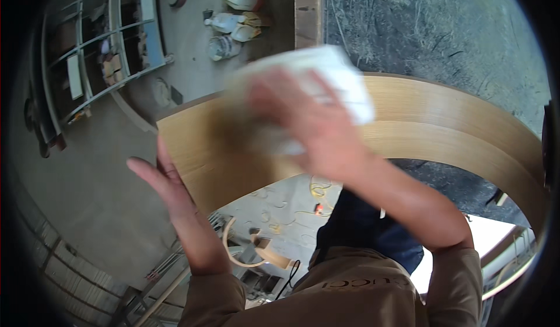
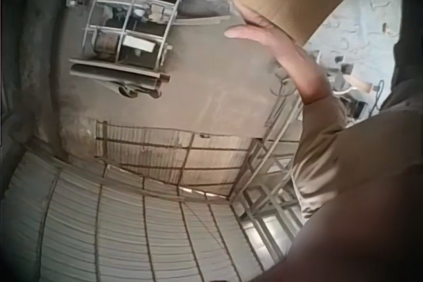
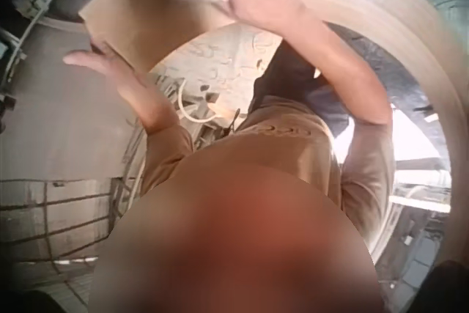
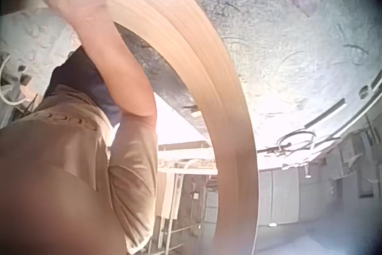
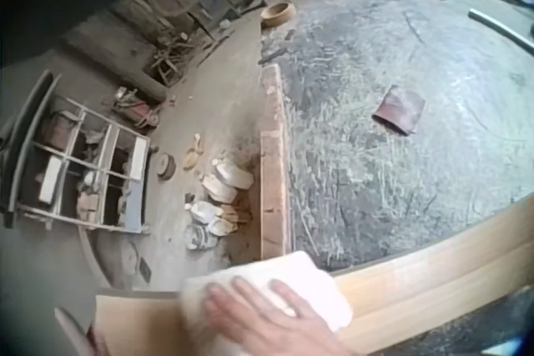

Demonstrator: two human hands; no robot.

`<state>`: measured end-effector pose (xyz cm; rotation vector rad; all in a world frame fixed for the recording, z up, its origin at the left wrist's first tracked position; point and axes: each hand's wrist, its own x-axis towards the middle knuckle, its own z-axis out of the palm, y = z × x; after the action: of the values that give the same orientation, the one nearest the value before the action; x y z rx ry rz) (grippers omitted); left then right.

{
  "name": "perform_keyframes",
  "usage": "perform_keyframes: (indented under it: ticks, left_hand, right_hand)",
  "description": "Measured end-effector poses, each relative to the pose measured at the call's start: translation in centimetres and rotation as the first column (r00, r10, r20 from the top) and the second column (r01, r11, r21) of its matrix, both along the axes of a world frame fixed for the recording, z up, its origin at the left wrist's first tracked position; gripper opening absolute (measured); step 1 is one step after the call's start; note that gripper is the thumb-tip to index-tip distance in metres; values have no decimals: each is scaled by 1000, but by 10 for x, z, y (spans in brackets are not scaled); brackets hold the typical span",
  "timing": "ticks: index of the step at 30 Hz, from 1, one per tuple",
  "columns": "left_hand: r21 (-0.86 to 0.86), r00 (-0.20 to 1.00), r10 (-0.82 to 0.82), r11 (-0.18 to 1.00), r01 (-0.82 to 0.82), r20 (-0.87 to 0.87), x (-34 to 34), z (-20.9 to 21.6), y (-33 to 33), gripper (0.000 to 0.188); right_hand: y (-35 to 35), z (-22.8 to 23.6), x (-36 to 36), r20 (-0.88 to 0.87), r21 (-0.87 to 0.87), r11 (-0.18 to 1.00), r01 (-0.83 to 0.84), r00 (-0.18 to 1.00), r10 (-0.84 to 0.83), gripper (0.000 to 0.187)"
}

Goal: Cleaning and wiping a curved wooden furniture component using a cloth and liquid.

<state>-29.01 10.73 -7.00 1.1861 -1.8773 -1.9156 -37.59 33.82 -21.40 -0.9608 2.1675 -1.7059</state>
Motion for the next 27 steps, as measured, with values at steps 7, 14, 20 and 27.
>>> perform_keyframes:
  ticks: [7, 14, 20, 27]
  left_hand:
    - [272, 962, -145, 940, 207, -233, 12, 5, -7, 94]
    - [-237, 926, 362, 914, -330, 106, -47, 8, 66, 91]
    - [-213, 988, 150, 967, -138, 42, 15, 15, 3, 74]
    - [-134, 994, 109, 986, -104, 25, -2, 8, 14, 61]
  right_hand:
    - [162, -61, 14, -277, 650, 697, 303, 949, -154, 77]
    - [-38, 33, 8, -218, -61, 998, 9, 976, -22, 74]
    - [190, -68, 6, -173, 708, 697, 112, 985, 17, 92]
    - [161, -57, 36, -48, 592, 803, 66, 998, -46, 97]
